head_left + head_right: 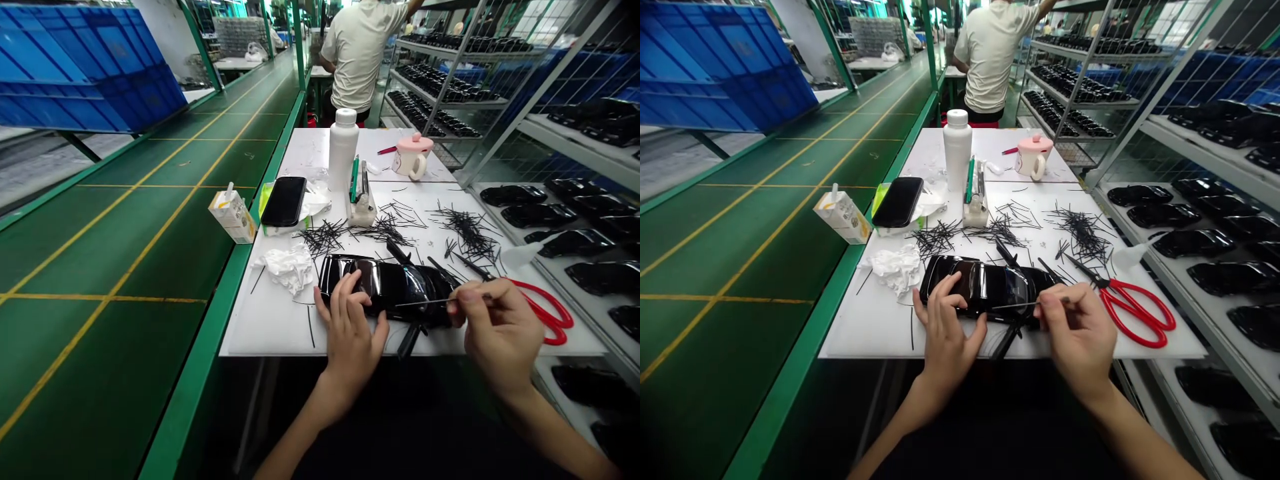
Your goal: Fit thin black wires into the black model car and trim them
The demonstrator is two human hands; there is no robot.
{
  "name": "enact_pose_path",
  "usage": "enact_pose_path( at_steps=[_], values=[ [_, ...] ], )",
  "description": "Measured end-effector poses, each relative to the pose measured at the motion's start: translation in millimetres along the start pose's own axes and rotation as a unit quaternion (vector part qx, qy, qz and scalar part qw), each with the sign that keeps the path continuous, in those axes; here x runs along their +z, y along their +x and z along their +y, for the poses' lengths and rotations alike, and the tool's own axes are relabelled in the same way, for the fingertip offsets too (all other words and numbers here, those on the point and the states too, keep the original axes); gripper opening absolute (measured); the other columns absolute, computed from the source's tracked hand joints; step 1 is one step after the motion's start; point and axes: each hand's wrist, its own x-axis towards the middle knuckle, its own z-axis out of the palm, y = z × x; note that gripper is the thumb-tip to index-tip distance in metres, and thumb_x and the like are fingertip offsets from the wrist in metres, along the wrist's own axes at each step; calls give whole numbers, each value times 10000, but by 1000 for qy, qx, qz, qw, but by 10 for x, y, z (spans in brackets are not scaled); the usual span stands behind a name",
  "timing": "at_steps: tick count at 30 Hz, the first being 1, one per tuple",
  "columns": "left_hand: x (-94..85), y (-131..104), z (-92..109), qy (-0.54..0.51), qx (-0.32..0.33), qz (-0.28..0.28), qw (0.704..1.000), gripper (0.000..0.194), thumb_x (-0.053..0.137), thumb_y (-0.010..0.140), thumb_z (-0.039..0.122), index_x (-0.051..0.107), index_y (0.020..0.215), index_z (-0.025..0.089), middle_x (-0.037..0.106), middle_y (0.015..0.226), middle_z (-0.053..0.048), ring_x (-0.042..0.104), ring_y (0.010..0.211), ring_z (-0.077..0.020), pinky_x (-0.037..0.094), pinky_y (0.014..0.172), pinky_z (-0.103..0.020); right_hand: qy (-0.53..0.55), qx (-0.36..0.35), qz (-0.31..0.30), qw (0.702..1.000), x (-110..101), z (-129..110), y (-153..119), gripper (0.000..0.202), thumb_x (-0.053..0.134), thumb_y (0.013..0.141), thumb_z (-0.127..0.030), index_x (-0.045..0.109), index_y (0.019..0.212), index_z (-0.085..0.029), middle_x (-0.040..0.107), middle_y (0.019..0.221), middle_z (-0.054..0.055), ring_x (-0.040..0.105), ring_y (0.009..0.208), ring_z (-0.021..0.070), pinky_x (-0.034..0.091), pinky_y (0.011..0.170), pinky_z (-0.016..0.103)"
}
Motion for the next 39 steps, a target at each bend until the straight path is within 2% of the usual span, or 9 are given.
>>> enact_pose_path(
  at_steps=[6, 14, 27, 32, 35, 37, 39],
  values=[
    [1, -3, 0, -2, 2, 3, 1000, 209, 601, 873, 165, 411, 947, 211, 613, 1316, -176, 514, 1330, -274, 76, 1217, -571, -62, -74, -53, 994, 38, 37, -78, 191, 598, 945, -149, 527, 788, -232, 584, 659, -26, 544, 549, 125, 432, 458, 242],
    [-2, 3, -2, -4, 5, 3, 1000, 217, 609, 871, 162, 411, 949, 206, 607, 1319, -180, 510, 1331, -278, 57, 1220, -559, -74, -83, -81, 990, 45, 106, -99, 187, 590, 925, -80, 525, 812, -214, 559, 682, -37, 582, 637, 102, 463, 549, 215],
    [-3, 1, 6, -14, 2, -6, 1000, 244, 604, 864, 141, 389, 951, 215, 593, 1331, -179, 498, 1341, -281, 55, 1213, -572, -103, -89, -95, 986, 43, 127, -112, 184, 589, 929, -87, 517, 815, -212, 575, 693, -24, 578, 612, 100, 446, 509, 213],
    [-96, -11, -36, -98, -18, -34, 994, 240, 550, 879, 123, 352, 949, 238, 576, 1350, -154, 488, 1349, -255, 7, 1203, -606, -100, -111, -90, 985, 7, 56, -110, 168, 600, 918, -87, 551, 824, -217, 572, 682, -20, 590, 599, 121, 466, 504, 242],
    [-202, -60, -147, -194, -16, -70, 978, 177, 507, 960, 285, 334, 978, 252, 560, 1365, -152, 485, 1354, -253, -26, 1194, -642, -53, -162, -84, 982, -45, -83, 45, 148, 605, 904, -80, 590, 864, -222, 566, 670, -17, 591, 593, 145, 468, 483, 266],
    [-250, -95, -227, -217, 14, -93, 972, 416, 600, 894, 538, 334, 1038, 254, 513, 1406, -194, 434, 1396, -310, -47, 1177, -688, -28, -227, -77, 971, -39, -177, 287, 138, 619, 891, -84, 607, 904, -220, 585, 684, -13, 594, 587, 150, 471, 489, 278],
    [-263, -116, -278, -182, 55, -112, 975, 705, 704, 729, 692, 337, 1128, 241, 461, 1437, -246, 354, 1440, -388, -51, 1142, -753, -70, -270, -82, 957, 47, -226, 642, 85, 639, 896, -150, 598, 881, -223, 606, 696, -9, 592, 584, 150, 470, 525, 289]
  ],
)
